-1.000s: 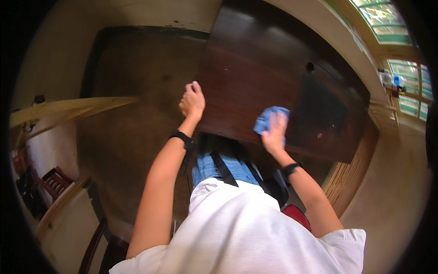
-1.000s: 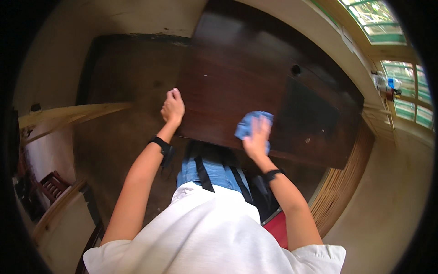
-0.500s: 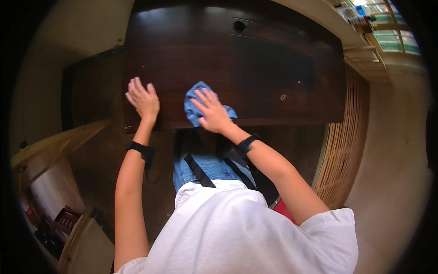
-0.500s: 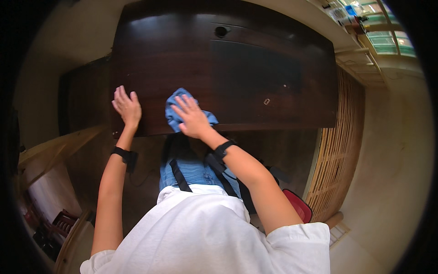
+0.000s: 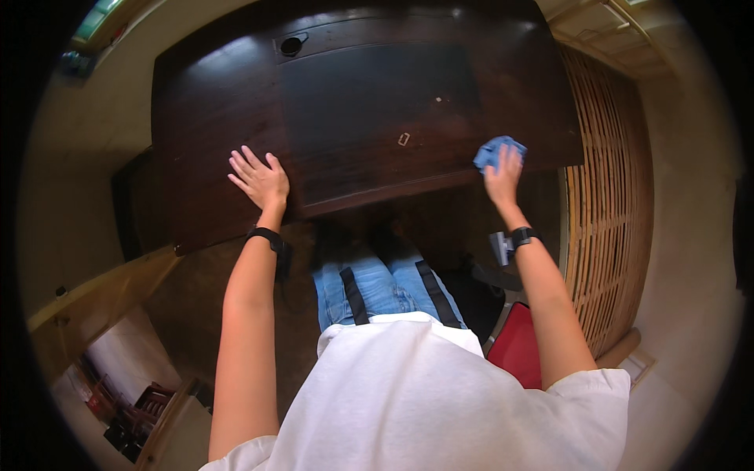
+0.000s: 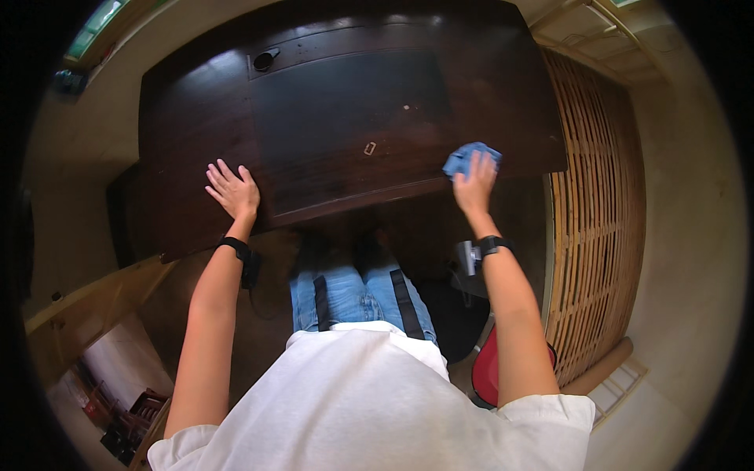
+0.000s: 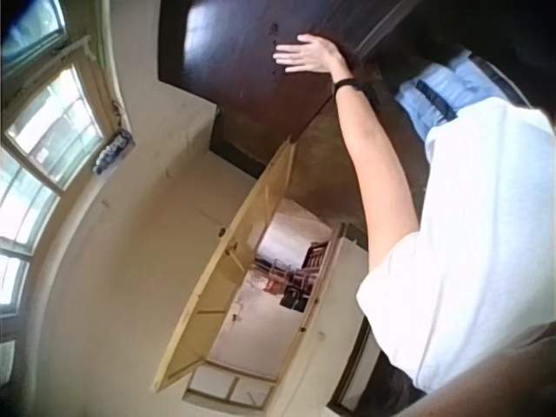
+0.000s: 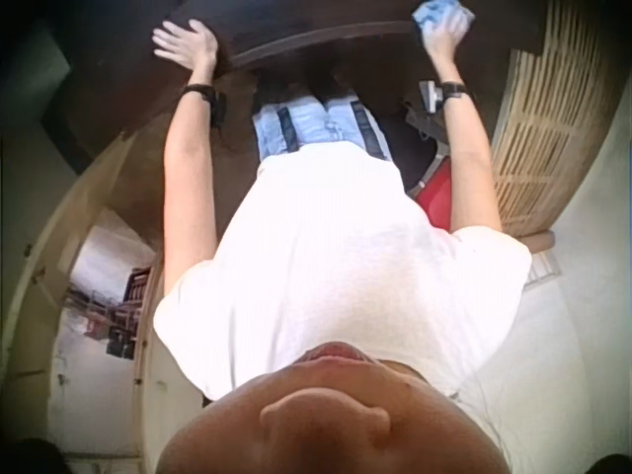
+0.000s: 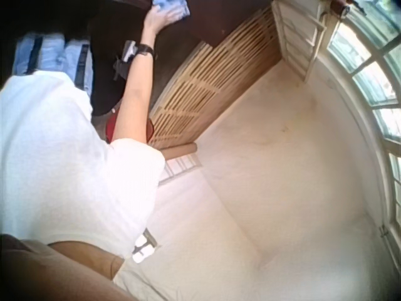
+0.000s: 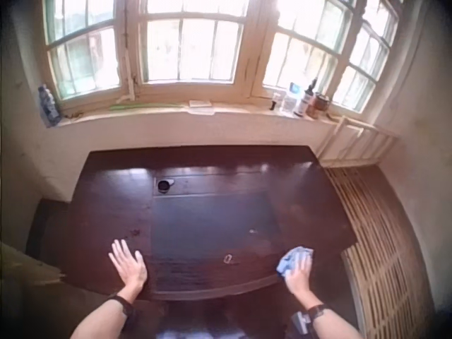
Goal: The person wipes down a dark wooden desk, an adjacent door panel, and then cleans individual slats on a large wooden bed frame with a blue cloth.
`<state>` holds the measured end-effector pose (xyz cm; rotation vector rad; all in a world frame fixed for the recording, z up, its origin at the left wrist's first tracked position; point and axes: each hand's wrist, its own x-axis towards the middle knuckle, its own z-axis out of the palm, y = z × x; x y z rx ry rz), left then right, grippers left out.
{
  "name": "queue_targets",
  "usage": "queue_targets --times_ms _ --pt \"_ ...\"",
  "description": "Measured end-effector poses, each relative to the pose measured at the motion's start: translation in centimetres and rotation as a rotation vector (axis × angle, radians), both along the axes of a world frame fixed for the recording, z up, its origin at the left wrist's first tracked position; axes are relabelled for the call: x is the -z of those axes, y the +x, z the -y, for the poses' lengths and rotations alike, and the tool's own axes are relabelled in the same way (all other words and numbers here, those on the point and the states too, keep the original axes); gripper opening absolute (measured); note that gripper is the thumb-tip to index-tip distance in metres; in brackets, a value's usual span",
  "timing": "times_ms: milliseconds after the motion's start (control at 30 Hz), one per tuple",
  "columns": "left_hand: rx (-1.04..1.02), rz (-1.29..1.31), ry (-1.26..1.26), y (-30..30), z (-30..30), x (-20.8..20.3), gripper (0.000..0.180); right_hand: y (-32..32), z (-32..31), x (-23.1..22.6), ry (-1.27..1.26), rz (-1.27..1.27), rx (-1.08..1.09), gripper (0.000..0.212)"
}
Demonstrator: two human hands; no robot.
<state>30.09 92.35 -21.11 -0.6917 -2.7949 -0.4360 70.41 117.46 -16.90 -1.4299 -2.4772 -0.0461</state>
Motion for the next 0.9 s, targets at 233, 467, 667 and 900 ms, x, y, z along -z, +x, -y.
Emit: queue_targets --times_ms 233,467,667,900 --pt "-0.028 -0.029 -0.021 -0.4 0.6 -0.2 0.055 -20.4 15.6 -1.9 -0.308 -0.298 -0.640 0.053" --pt "-0.004 -0.012 -0.023 0.1 0.1 0.0 0.053 -22.1 11.6 -0.3 -0.211 -0.339 -0.870 0.046" --pt "-0.031 0.009 -0.047 0.0 1.7 -1.4 0.054 -5.6 -2.4 -2.6 -0.077 -0.041 -0.014 0.047" --pt "-0.013 -0.001 -0.021 1.8 -0.5 -2.7 0.054 0.8 -1.7 -0.3 -0.014 0.033 0.247 0.055"
